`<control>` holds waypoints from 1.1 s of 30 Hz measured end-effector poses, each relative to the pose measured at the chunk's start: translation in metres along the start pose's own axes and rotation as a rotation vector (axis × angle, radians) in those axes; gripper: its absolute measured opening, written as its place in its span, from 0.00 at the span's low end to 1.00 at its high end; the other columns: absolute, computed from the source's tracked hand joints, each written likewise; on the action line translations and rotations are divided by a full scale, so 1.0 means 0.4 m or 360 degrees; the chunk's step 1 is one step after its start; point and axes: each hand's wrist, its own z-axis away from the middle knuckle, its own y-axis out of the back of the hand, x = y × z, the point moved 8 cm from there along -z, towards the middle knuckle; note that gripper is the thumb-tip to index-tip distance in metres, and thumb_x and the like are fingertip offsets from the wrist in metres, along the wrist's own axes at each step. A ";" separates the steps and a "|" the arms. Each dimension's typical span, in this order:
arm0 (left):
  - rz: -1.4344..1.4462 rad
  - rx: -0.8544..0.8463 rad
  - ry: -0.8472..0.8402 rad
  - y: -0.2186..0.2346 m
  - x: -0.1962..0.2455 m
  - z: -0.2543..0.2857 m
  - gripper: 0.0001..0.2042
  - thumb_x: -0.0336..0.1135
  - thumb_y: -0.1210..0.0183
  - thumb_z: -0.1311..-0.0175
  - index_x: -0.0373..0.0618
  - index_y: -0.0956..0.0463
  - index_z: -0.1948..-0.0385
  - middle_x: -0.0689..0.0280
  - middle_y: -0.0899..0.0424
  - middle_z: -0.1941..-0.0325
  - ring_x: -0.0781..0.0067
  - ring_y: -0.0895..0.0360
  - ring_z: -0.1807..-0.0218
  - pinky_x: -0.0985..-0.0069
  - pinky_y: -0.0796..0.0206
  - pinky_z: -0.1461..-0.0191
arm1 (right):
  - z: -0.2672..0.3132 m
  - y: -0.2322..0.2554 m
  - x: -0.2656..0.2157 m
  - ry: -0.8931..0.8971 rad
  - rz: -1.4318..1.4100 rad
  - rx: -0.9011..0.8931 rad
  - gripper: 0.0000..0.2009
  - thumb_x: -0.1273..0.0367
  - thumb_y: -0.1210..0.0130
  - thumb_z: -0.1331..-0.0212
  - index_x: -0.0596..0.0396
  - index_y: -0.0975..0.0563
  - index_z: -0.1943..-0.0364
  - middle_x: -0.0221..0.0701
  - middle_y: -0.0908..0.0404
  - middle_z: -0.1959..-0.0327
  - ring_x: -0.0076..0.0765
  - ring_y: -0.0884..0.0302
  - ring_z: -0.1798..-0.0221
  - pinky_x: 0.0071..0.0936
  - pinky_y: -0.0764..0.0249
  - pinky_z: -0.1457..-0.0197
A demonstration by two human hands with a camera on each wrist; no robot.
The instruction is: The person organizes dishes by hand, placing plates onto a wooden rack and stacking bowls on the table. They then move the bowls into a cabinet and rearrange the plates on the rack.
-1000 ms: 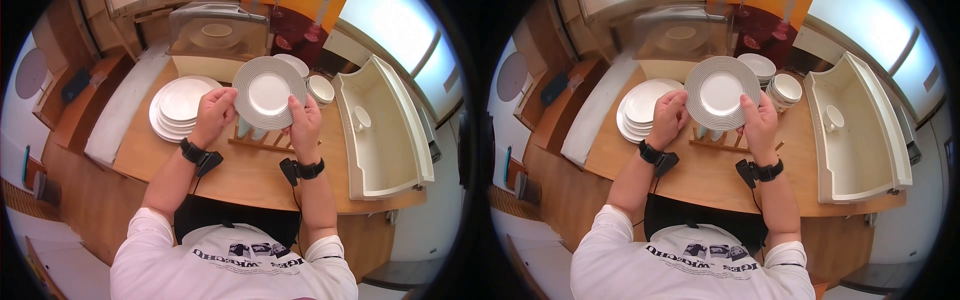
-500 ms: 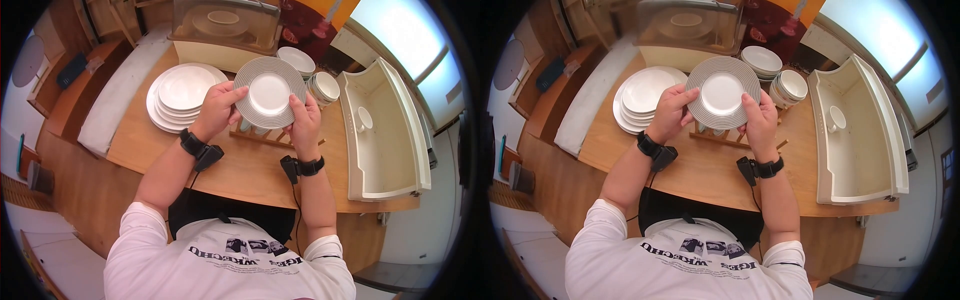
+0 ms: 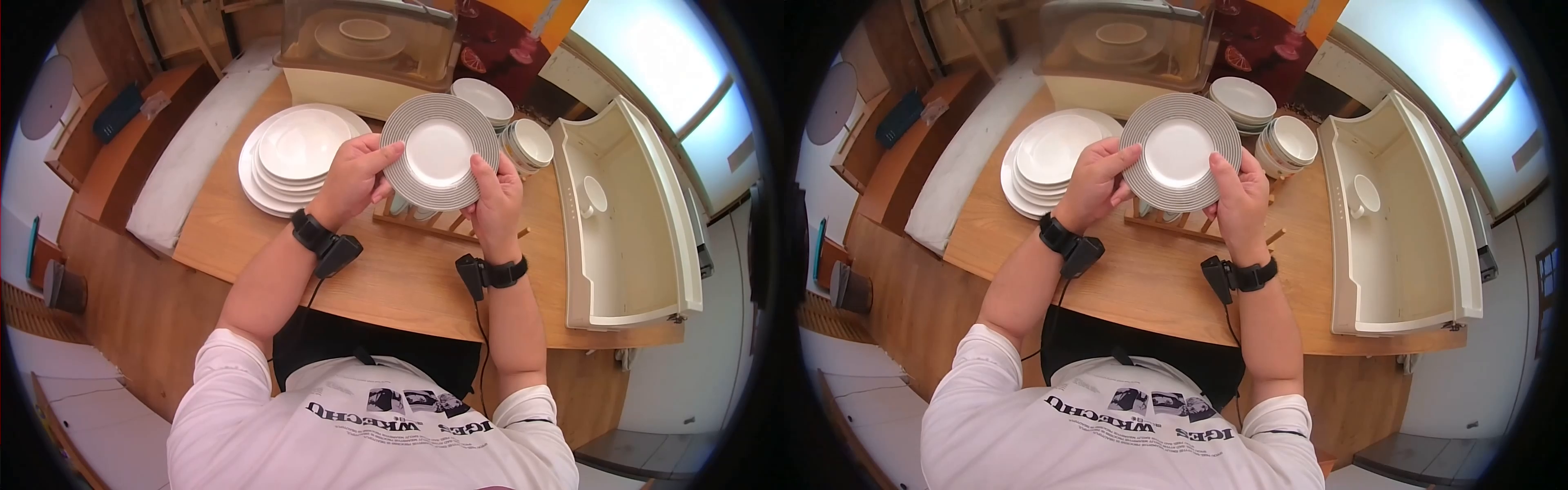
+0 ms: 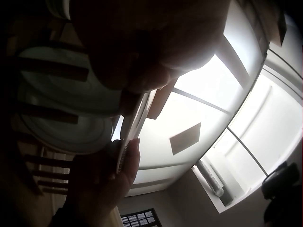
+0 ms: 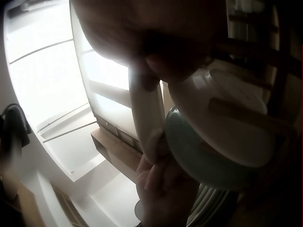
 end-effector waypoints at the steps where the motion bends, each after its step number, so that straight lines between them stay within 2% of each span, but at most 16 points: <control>1: -0.0084 0.0032 -0.0010 0.001 0.004 0.002 0.10 0.34 0.43 0.19 0.36 0.21 0.55 0.65 0.15 0.66 0.87 0.35 0.84 0.86 0.46 0.82 | 0.000 0.001 -0.001 0.0004 0.0017 0.0008 0.10 0.66 0.43 0.24 0.57 0.20 0.50 0.23 0.17 0.74 0.13 0.31 0.85 0.15 0.39 0.85; 6: -0.0529 0.0098 -0.0061 -0.023 0.036 0.017 0.08 0.32 0.39 0.22 0.35 0.20 0.55 0.66 0.14 0.65 0.88 0.35 0.83 0.87 0.45 0.81 | 0.003 0.001 -0.009 0.0008 0.0059 0.0029 0.10 0.65 0.43 0.23 0.56 0.19 0.50 0.22 0.17 0.73 0.12 0.32 0.84 0.14 0.39 0.84; 9: -0.0455 0.0120 -0.0070 -0.019 0.043 0.017 0.07 0.31 0.39 0.23 0.35 0.20 0.56 0.65 0.14 0.65 0.89 0.35 0.83 0.87 0.45 0.81 | 0.006 0.000 -0.010 0.0014 0.0105 -0.0004 0.10 0.65 0.44 0.22 0.56 0.19 0.50 0.22 0.18 0.73 0.11 0.33 0.84 0.14 0.39 0.84; 14: -0.0295 0.0195 -0.0143 -0.001 0.078 0.014 0.07 0.31 0.39 0.22 0.36 0.19 0.57 0.68 0.16 0.70 0.88 0.37 0.84 0.85 0.47 0.80 | -0.002 0.017 0.013 -0.0037 -0.0157 -0.0096 0.10 0.67 0.48 0.21 0.58 0.19 0.50 0.21 0.20 0.74 0.14 0.31 0.81 0.16 0.37 0.80; 17: -0.0136 0.0254 -0.0283 0.035 0.115 0.013 0.07 0.30 0.39 0.23 0.36 0.19 0.59 0.69 0.17 0.72 0.87 0.37 0.85 0.84 0.47 0.80 | -0.004 0.037 0.015 0.0083 0.0176 0.0072 0.11 0.68 0.46 0.25 0.60 0.19 0.48 0.25 0.20 0.76 0.18 0.26 0.77 0.22 0.32 0.75; 18: -0.0083 0.0282 -0.0345 0.045 0.135 0.017 0.06 0.30 0.40 0.23 0.36 0.19 0.59 0.68 0.17 0.72 0.87 0.37 0.85 0.84 0.47 0.80 | -0.002 0.037 0.006 0.0204 0.0449 0.0094 0.12 0.68 0.44 0.27 0.60 0.19 0.47 0.27 0.21 0.77 0.21 0.25 0.77 0.25 0.30 0.73; 20: -0.0198 0.0471 -0.0394 0.076 0.187 0.042 0.06 0.30 0.40 0.23 0.36 0.20 0.61 0.68 0.17 0.72 0.86 0.37 0.85 0.84 0.47 0.81 | 0.004 0.028 -0.007 0.0421 0.0998 0.0146 0.14 0.67 0.40 0.31 0.61 0.20 0.46 0.32 0.21 0.78 0.27 0.22 0.76 0.30 0.26 0.70; 23: -0.0427 0.0865 -0.0366 0.152 0.254 0.095 0.07 0.29 0.39 0.23 0.38 0.23 0.63 0.67 0.19 0.73 0.85 0.40 0.86 0.82 0.50 0.82 | 0.022 -0.002 -0.040 0.0484 0.1269 0.0115 0.18 0.67 0.36 0.37 0.61 0.21 0.46 0.36 0.21 0.78 0.36 0.19 0.75 0.35 0.23 0.68; 24: -0.0513 0.0988 -0.0341 0.177 0.273 0.116 0.07 0.29 0.39 0.23 0.38 0.24 0.64 0.67 0.20 0.73 0.85 0.40 0.86 0.82 0.50 0.82 | 0.025 -0.007 -0.042 0.0439 0.1315 0.0119 0.19 0.66 0.36 0.37 0.60 0.21 0.45 0.38 0.17 0.76 0.44 0.17 0.73 0.39 0.21 0.66; 26: -0.0632 0.1194 -0.0262 0.225 0.301 0.157 0.08 0.28 0.37 0.25 0.39 0.27 0.66 0.66 0.21 0.74 0.84 0.40 0.86 0.81 0.51 0.82 | 0.020 -0.006 -0.029 0.0403 0.1397 0.0127 0.19 0.65 0.37 0.37 0.60 0.22 0.45 0.40 0.16 0.75 0.47 0.15 0.71 0.42 0.20 0.65; 27: -0.0636 0.1195 -0.0206 0.250 0.303 0.170 0.08 0.28 0.37 0.25 0.37 0.26 0.65 0.66 0.21 0.73 0.84 0.39 0.86 0.81 0.50 0.82 | 0.018 -0.003 -0.023 0.0384 0.1444 0.0127 0.19 0.65 0.37 0.37 0.60 0.22 0.45 0.41 0.16 0.74 0.49 0.15 0.70 0.44 0.20 0.64; 28: -0.0635 0.1193 -0.0153 0.278 0.301 0.179 0.07 0.28 0.38 0.25 0.36 0.25 0.64 0.67 0.20 0.73 0.84 0.38 0.87 0.80 0.49 0.82 | 0.016 -0.002 -0.018 0.0317 0.1484 0.0106 0.19 0.63 0.38 0.37 0.60 0.22 0.45 0.44 0.14 0.71 0.55 0.13 0.66 0.48 0.19 0.61; 31: -0.0704 0.1221 -0.0017 0.329 0.284 0.195 0.06 0.27 0.38 0.25 0.34 0.24 0.63 0.67 0.20 0.74 0.83 0.38 0.87 0.80 0.48 0.82 | 0.016 -0.001 -0.007 0.0445 0.1499 0.0107 0.20 0.62 0.39 0.36 0.60 0.23 0.46 0.47 0.13 0.67 0.58 0.13 0.63 0.50 0.19 0.59; 33: -0.0736 0.1212 0.0063 0.346 0.270 0.198 0.06 0.27 0.38 0.25 0.33 0.24 0.62 0.66 0.20 0.75 0.82 0.37 0.87 0.79 0.48 0.83 | 0.016 0.000 -0.004 0.0421 0.1486 0.0097 0.20 0.61 0.39 0.36 0.60 0.23 0.46 0.48 0.13 0.65 0.60 0.14 0.61 0.51 0.19 0.57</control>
